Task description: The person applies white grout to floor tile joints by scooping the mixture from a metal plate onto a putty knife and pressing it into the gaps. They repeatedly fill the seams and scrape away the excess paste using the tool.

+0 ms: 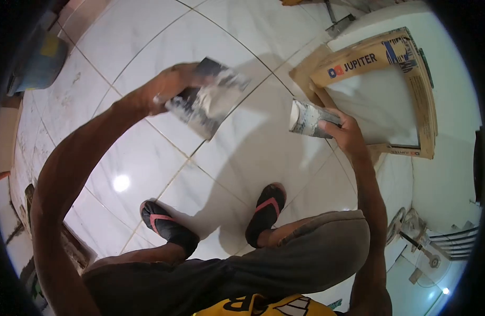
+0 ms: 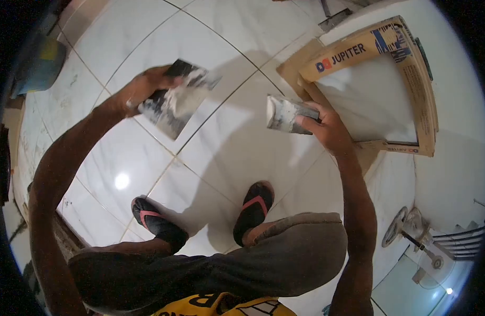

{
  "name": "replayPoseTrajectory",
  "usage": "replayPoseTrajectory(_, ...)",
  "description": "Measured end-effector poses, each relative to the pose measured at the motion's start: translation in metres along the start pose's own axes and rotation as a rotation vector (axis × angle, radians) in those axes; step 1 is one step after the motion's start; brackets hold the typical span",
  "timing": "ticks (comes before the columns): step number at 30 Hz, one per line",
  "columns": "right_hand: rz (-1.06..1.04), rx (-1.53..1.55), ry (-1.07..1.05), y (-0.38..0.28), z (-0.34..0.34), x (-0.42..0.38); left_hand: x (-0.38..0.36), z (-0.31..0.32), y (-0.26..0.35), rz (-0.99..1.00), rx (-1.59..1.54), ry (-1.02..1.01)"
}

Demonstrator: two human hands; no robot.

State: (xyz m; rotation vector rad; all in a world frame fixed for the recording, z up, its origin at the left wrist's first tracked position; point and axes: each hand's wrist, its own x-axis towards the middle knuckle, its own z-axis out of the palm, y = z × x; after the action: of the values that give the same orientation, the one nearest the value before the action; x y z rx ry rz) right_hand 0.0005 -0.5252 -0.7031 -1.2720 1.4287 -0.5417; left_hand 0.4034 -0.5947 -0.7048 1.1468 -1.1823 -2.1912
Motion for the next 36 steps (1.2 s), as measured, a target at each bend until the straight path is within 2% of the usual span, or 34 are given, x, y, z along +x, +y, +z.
replayPoseTrajectory(4,-0.034,-0.578,0.203,0.04,-0.007,0.016,-0.021,-0.002,-0.066,-0.192,0.1,0.034)
replayPoseTrajectory(6,-0.083,-0.775,0.242,0.05,-0.002,0.036,-0.035,0.002,-0.093,-0.292,-0.019,-0.048)
replayPoseTrajectory(8,-0.279,-0.904,0.256,0.069,0.004,0.058,-0.047,0.003,-0.115,-0.376,-0.009,-0.101)
replayPoseTrajectory(11,-0.382,-1.051,0.259,0.067,0.017,0.089,-0.059,0.018,-0.11,-0.425,-0.025,-0.145)
replayPoseTrajectory(18,-0.366,-1.191,0.168,0.049,0.026,0.148,-0.058,0.02,-0.1,-0.353,0.104,-0.197)
replayPoseTrajectory(21,-0.407,-1.277,0.18,0.069,0.033,0.175,-0.06,0.015,-0.1,-0.341,0.071,-0.2)
replayPoseTrajectory(24,-0.371,-1.593,0.156,0.085,0.056,0.184,-0.057,0.013,-0.098,-0.351,0.045,-0.243)
replayPoseTrajectory(27,-0.448,-2.086,0.128,0.108,0.097,0.177,-0.052,0.01,-0.105,-0.341,0.028,-0.283)
replayPoseTrajectory(30,-0.246,-1.695,-0.006,0.079,0.106,0.157,-0.051,0.008,-0.103,-0.311,0.001,-0.302)
replayPoseTrajectory(33,-0.479,-1.115,0.106,0.077,0.063,0.15,-0.049,0.005,-0.1,-0.284,0.032,-0.332)
replayPoseTrajectory(36,-0.452,-1.314,0.259,0.068,0.048,0.143,-0.048,0.003,-0.104,-0.268,0.019,-0.376)
